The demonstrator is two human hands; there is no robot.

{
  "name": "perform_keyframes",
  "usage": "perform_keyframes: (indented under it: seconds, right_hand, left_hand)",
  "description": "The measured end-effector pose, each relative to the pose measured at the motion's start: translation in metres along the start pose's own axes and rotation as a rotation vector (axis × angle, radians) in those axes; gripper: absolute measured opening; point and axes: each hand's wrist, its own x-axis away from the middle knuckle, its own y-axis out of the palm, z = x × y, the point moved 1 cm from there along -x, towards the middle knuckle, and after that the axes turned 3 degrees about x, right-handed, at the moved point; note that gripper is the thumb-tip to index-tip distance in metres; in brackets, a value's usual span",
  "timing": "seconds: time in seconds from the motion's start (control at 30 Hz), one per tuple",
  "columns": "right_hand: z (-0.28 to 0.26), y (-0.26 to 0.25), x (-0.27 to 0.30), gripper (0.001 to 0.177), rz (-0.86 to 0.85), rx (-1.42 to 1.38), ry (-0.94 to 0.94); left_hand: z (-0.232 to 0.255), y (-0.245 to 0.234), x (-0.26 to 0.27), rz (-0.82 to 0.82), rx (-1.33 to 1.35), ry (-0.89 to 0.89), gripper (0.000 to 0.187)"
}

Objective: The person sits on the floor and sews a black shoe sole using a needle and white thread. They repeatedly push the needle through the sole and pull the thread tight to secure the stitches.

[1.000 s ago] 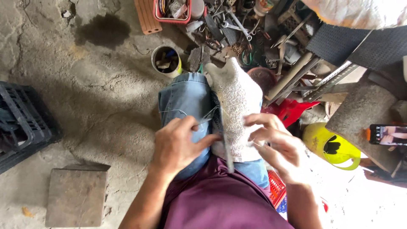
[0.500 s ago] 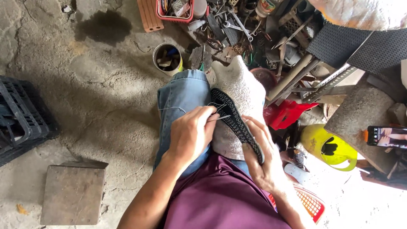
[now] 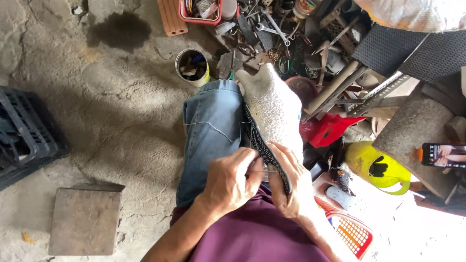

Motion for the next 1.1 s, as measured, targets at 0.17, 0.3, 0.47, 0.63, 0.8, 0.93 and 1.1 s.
perform_keyframes:
  seconds: [0.17, 0.3, 0.47, 0.63, 0.8, 0.93, 1.1]
  right_hand:
    - [0.002, -0.008, 0.0, 0.04, 0.005, 0.11, 0.042]
    - [-0.003, -0.012, -0.002, 0.038, -0.001, 0.115, 0.144]
    - [-0.005, -0.012, 0.0, 0.018, 0.029, 0.088, 0.138]
    - [-0.005, -0.01, 0.0, 0.015, 0.015, 0.106, 0.151]
    - [0.002, 0.001, 0.005, 0.011, -0.043, 0.171, 0.133]
    - [0.003, 0.004, 0.007, 0.07, -0.199, 0.279, 0.081]
    - [0.068, -0.036, 0.009, 0.068, -0.098, 0.287, 0.033]
  left_hand:
    - [-0.014, -0.002, -0.008, 0.092, -0.292, 0.123, 0.039]
    - [-0.033, 0.009, -0.021, 0.151, -0.493, 0.092, 0.036]
    - [-0.061, 0.036, -0.034, 0.068, -0.549, 0.046, 0.012]
    - [-0.032, 0.012, -0.037, 0.01, -0.185, -0.046, 0.013]
    - [-0.022, -0.071, -0.003, -0.209, 0.492, -0.25, 0.006]
    - [-0.076, -0.151, 0.067, 0.098, 0.741, -0.28, 0.021]
    - [-0.118, -0.214, 0.136, 0.413, 0.222, -0.52, 0.007]
